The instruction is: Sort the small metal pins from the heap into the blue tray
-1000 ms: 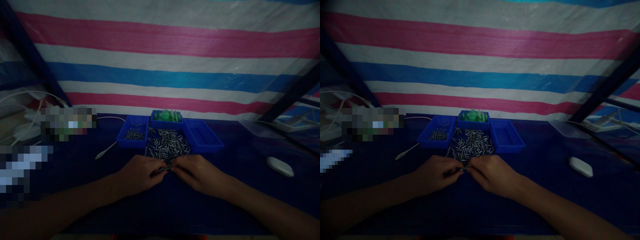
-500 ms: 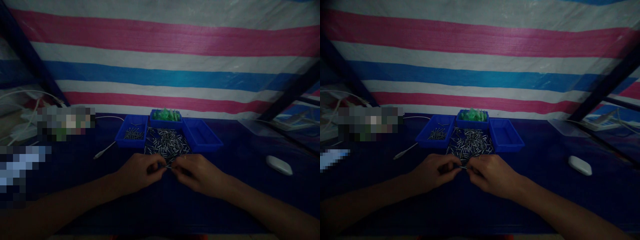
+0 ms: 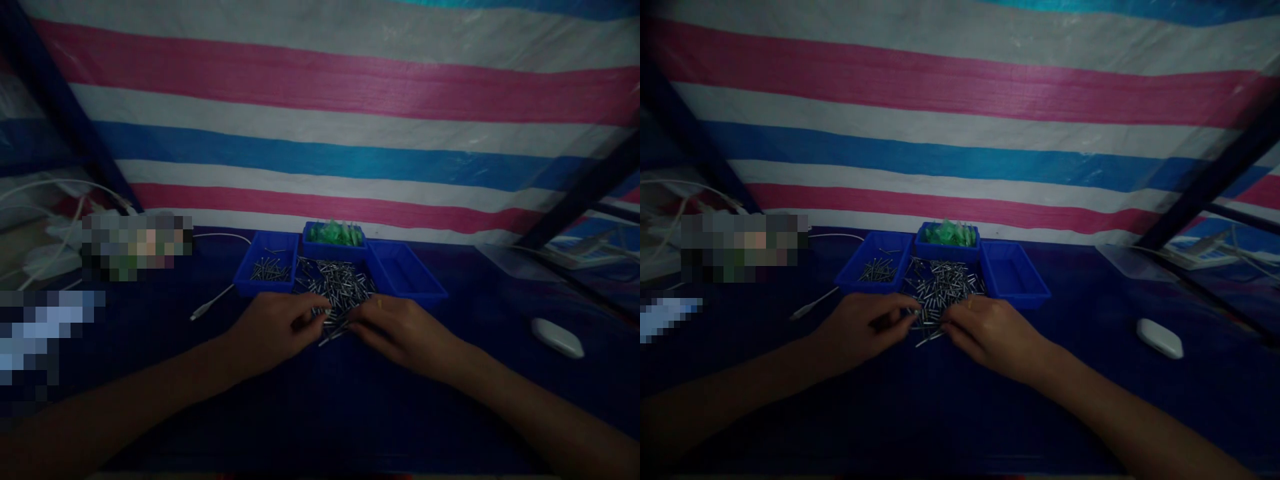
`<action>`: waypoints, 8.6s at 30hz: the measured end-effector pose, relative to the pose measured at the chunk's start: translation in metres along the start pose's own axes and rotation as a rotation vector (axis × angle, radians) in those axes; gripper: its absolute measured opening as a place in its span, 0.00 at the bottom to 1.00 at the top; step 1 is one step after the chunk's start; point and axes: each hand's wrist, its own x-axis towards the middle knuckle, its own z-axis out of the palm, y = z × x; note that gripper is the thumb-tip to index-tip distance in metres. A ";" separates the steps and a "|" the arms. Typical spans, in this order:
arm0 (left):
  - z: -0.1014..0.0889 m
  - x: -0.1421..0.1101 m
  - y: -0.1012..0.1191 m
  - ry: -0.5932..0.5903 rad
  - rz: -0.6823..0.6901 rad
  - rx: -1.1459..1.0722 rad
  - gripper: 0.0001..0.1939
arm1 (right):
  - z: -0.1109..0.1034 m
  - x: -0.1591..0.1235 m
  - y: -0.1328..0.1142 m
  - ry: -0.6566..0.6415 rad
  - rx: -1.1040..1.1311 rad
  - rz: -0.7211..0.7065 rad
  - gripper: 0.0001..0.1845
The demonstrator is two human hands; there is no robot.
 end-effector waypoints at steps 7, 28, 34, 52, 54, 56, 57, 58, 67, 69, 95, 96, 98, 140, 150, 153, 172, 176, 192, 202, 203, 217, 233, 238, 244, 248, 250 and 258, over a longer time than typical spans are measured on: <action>-0.037 0.013 -0.035 0.016 -0.173 0.846 0.11 | -0.005 0.057 0.022 -0.111 -0.422 -0.086 0.06; 0.004 -0.017 -0.001 -0.248 0.463 0.393 0.05 | 0.023 0.135 0.040 -0.190 -0.650 -0.154 0.12; 0.003 -0.016 -0.002 -0.266 0.474 0.400 0.04 | 0.021 0.137 0.038 -0.207 -0.674 -0.188 0.12; 0.011 -0.020 -0.001 -0.286 0.447 0.373 0.07 | -0.018 0.082 0.032 -0.248 -0.366 -0.120 0.07; 0.012 -0.020 -0.002 -0.282 0.440 0.362 0.09 | -0.021 0.061 0.023 -0.196 -0.128 -0.031 0.07; 0.014 -0.020 -0.002 -0.286 0.433 0.355 0.10 | -0.019 0.041 0.011 -0.170 0.049 0.061 0.05; 0.015 -0.020 -0.002 -0.288 0.423 0.351 0.10 | -0.017 0.032 0.005 -0.163 0.117 0.074 0.04; 0.016 -0.020 -0.002 -0.291 0.410 0.349 0.11 | -0.014 0.024 -0.001 -0.172 0.172 0.064 0.04; 0.024 -0.014 -0.003 -0.357 0.210 0.278 0.10 | 0.003 0.000 -0.007 -0.233 0.385 -0.020 0.06; 0.024 -0.013 -0.004 -0.376 0.237 0.261 0.09 | 0.003 -0.001 -0.006 -0.231 0.403 -0.034 0.06; 0.019 -0.014 0.000 -0.258 0.338 0.245 0.10 | 0.010 -0.003 -0.007 -0.253 0.252 -0.040 0.07; 0.018 -0.014 0.000 -0.244 0.328 0.232 0.10 | 0.010 -0.003 -0.007 -0.247 0.246 -0.037 0.07; 0.018 -0.014 0.002 -0.236 0.302 0.186 0.09 | 0.011 -0.003 -0.008 -0.233 0.237 -0.029 0.07; 0.015 -0.013 0.001 -0.509 0.261 0.010 0.06 | 0.013 -0.006 -0.009 -0.159 -0.052 -0.146 0.11; 0.014 -0.014 0.006 -0.319 0.465 0.249 0.12 | 0.013 -0.005 -0.007 -0.206 -0.010 -0.145 0.09; 0.013 -0.013 0.009 -0.286 0.492 0.291 0.13 | 0.013 -0.005 -0.010 -0.213 -0.020 -0.183 0.09; 0.013 -0.014 0.011 -0.148 0.454 0.246 0.10 | 0.018 -0.006 -0.013 -0.103 -0.151 -0.291 0.13; 0.014 -0.015 0.008 -0.228 0.375 0.233 0.10 | 0.016 -0.007 -0.011 -0.054 -0.172 -0.279 0.13; 0.019 -0.015 0.007 -0.384 0.184 0.117 0.04 | 0.017 -0.007 -0.014 0.006 -0.137 -0.267 0.12; 0.017 -0.017 0.014 -0.213 0.122 -0.133 0.05 | 0.019 -0.007 -0.013 -0.086 0.136 -0.142 0.08; 0.016 -0.017 0.015 -0.211 0.129 -0.130 0.05 | 0.019 -0.007 -0.013 -0.085 0.165 -0.134 0.08; 0.017 -0.015 0.014 -0.287 0.126 0.011 0.06 | 0.020 -0.006 -0.009 -0.079 -0.054 -0.172 0.11; 0.021 -0.016 0.010 -0.400 0.036 0.093 0.05 | 0.016 -0.004 -0.005 -0.022 0.160 -0.060 0.09; 0.002 -0.006 0.000 -0.077 0.060 0.472 0.08 | 0.003 0.003 0.006 -0.060 0.130 0.026 0.10; -0.030 0.012 -0.029 -0.073 -0.244 0.902 0.13 | -0.009 0.028 0.021 -0.093 -0.043 0.005 0.09; -0.033 0.012 -0.033 -0.079 -0.285 0.985 0.15 | -0.005 0.055 0.025 -0.124 -0.144 -0.053 0.08; -0.033 0.011 -0.028 -0.054 -0.252 0.979 0.14 | -0.001 0.071 0.028 -0.126 -0.199 -0.075 0.08; -0.016 -0.008 0.008 -0.255 0.335 0.662 0.07 | 0.012 0.111 0.040 -0.259 -0.201 -0.198 0.11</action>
